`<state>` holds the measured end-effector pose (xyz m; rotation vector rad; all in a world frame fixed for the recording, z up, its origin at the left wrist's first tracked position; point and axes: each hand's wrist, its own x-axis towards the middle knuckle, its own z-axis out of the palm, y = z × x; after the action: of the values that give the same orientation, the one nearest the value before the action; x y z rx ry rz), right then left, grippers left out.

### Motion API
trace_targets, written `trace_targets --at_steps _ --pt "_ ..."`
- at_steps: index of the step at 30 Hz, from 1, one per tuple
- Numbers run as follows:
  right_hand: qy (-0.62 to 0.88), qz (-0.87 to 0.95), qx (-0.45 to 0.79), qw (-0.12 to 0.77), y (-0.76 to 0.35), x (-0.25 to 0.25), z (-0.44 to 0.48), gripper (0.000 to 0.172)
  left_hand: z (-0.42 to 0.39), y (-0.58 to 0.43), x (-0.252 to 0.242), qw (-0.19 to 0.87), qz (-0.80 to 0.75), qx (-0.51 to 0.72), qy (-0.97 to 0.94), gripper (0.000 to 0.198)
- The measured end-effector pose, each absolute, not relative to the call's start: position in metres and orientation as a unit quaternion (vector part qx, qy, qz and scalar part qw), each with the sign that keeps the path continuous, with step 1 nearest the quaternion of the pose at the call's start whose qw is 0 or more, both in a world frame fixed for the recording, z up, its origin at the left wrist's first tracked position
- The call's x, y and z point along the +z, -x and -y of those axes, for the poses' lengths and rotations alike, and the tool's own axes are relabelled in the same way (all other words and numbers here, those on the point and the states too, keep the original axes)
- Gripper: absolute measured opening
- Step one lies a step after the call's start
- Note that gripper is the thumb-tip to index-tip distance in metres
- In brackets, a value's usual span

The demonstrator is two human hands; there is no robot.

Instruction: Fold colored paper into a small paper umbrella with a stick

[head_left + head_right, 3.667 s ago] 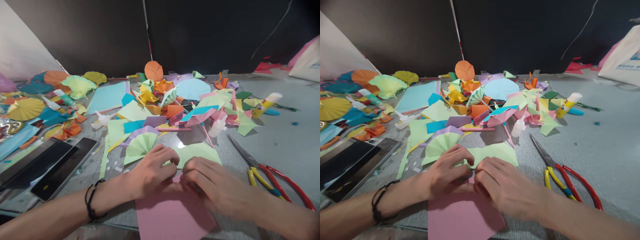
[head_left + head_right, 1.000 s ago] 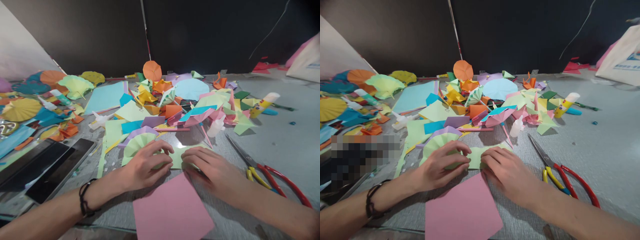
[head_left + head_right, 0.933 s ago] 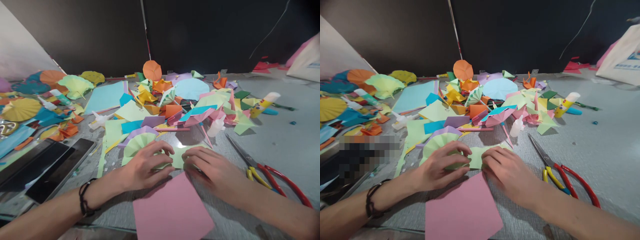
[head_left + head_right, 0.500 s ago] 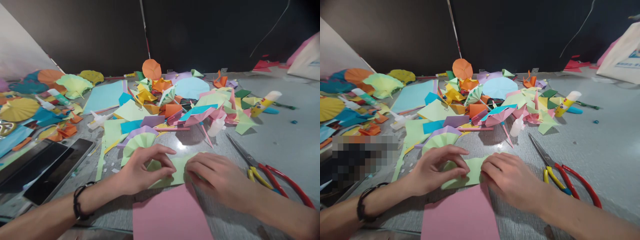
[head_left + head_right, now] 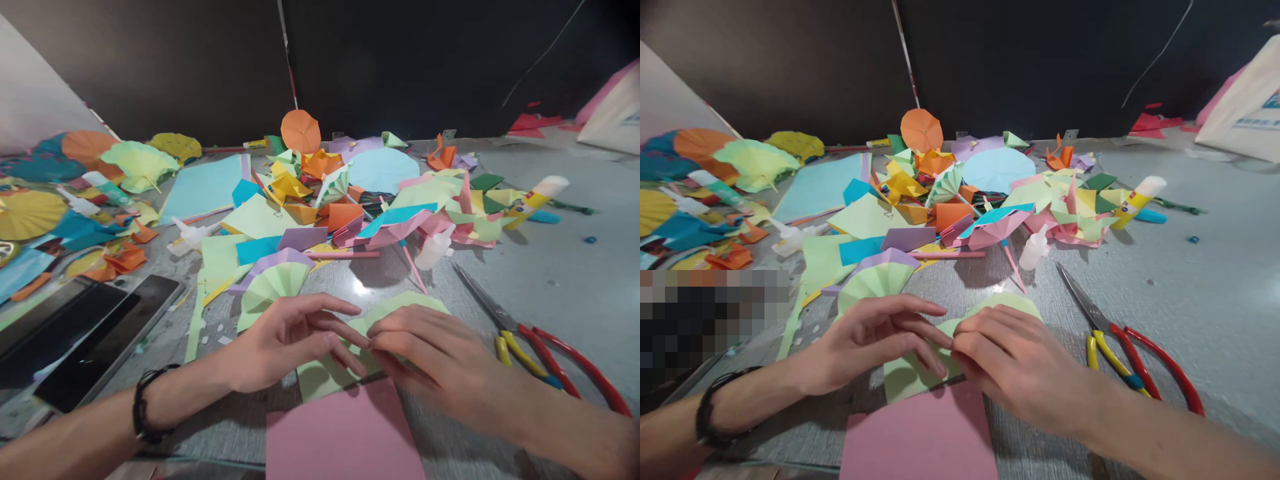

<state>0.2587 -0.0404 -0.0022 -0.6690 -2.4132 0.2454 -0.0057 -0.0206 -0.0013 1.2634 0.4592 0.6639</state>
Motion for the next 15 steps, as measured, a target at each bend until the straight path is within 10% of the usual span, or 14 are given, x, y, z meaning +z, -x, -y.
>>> trace_targets --at_steps 15 --pt "0.345 0.847 0.105 0.391 -0.258 -0.007 0.038 0.013 0.025 0.022 0.016 0.475 -0.145 0.231 -0.837 0.072"
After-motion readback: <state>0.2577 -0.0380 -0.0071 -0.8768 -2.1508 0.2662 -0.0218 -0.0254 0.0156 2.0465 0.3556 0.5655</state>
